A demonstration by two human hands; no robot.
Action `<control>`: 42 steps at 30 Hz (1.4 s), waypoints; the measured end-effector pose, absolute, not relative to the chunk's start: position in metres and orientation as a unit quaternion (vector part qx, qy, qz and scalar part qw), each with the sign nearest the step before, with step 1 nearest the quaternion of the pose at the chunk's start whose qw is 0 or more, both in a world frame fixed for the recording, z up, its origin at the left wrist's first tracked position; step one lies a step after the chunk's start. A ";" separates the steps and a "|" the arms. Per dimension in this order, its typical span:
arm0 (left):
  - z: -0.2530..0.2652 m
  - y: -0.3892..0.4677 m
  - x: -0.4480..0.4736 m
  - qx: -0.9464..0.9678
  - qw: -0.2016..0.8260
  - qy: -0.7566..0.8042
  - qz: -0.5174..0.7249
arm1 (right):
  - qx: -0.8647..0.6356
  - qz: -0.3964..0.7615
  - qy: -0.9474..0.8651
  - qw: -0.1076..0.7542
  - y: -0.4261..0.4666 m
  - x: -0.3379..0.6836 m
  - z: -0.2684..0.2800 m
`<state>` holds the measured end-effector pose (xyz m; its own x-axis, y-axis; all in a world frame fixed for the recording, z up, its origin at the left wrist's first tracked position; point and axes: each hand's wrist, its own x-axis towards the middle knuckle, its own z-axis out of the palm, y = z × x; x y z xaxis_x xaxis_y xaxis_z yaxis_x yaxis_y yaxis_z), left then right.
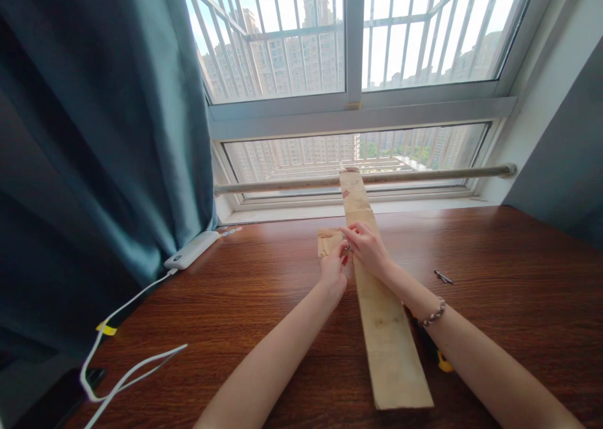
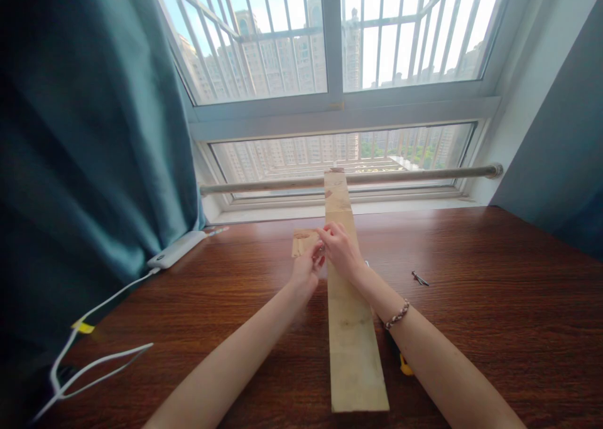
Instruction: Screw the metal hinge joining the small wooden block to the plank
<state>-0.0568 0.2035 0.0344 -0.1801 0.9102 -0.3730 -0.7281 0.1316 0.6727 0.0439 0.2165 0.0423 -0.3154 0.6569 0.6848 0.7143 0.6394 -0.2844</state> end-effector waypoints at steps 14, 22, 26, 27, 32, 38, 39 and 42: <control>0.030 0.207 -0.059 0.090 0.660 0.365 0.650 | -0.464 -0.036 -0.778 0.422 0.216 0.046 0.041; 0.033 0.205 -0.058 0.108 0.662 0.373 0.641 | -0.487 0.023 -0.741 0.463 0.218 0.046 0.040; 0.032 0.205 -0.057 0.112 0.652 0.376 0.649 | -0.474 0.125 -0.690 0.532 0.217 0.059 0.063; 0.032 0.206 -0.057 0.111 0.648 0.377 0.652 | -0.470 0.141 -0.681 0.544 0.214 0.065 0.072; 0.027 0.208 -0.058 0.110 0.652 0.374 0.651 | -0.566 0.091 -0.726 0.379 0.159 0.095 0.097; 0.021 0.211 -0.057 0.097 0.661 0.369 0.646 | -0.728 -0.007 -0.686 -0.017 0.059 0.111 0.045; 0.020 0.211 -0.057 0.094 0.662 0.369 0.645 | -0.730 0.004 -0.684 -0.018 0.050 0.114 0.036; 0.018 0.213 -0.057 0.086 0.665 0.370 0.643 | -0.711 0.097 -0.694 0.056 0.045 0.122 0.017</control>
<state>-0.0567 0.2132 0.0178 -0.1014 0.9185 -0.3821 -0.7917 0.1581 0.5901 0.1220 0.0455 0.0167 0.0164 0.9980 -0.0609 0.9764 -0.0291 -0.2142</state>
